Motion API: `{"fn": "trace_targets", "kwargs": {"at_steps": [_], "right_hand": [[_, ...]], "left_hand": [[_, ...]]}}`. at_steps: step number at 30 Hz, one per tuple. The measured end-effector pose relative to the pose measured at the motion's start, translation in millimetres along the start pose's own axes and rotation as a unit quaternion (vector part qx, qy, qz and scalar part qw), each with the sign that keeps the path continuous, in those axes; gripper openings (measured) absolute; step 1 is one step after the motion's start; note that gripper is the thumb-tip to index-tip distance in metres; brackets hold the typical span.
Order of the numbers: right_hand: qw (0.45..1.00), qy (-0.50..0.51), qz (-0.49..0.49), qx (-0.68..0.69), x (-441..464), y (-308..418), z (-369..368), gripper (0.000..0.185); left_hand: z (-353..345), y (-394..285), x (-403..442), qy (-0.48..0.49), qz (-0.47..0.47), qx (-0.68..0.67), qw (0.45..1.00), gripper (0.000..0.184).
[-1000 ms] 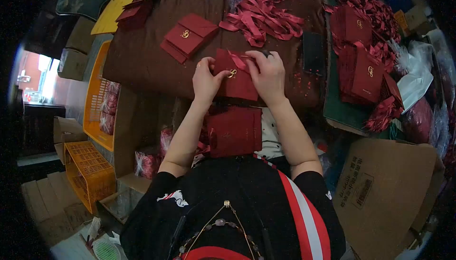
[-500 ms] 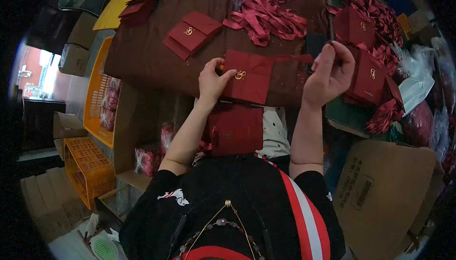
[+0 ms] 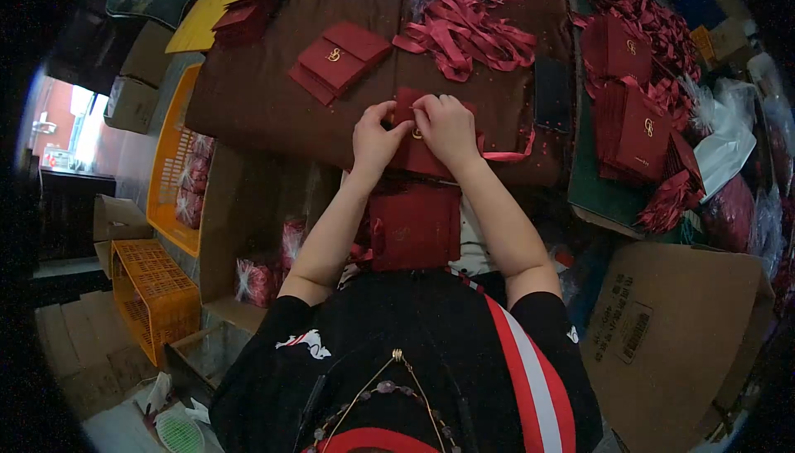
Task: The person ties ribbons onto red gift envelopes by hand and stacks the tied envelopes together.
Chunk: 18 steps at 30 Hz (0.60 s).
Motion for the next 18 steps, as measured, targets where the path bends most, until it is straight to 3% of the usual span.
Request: {"fn": "trace_targets", "kwargs": {"at_steps": [3,11,18], "right_hand": [[0.999,0.007,0.033,0.020,3,9,-7,0.010],[0.999,-0.003,0.017,0.030,-2,13,-10,0.010],[0.999,-0.001,0.008,0.050,1,12,-11,0.010]], "left_hand": [[-6,5,-1,-0.005,-0.001,-0.008,1.000,0.049],[8,-21,-18,-0.082,-0.082,0.016,0.993,0.043],[11,-26,-21,-0.109,-0.101,0.008,0.989,0.039]]}}
Point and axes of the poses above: each hand's wrist, its own x-axis towards the middle knuckle, its own z-axis out of the back of the hand, y = z × x, the point moved 9 cm from there along x, towards the middle knuckle, and after that the axes turned 9 degrees about x, right-handed, at the moved point
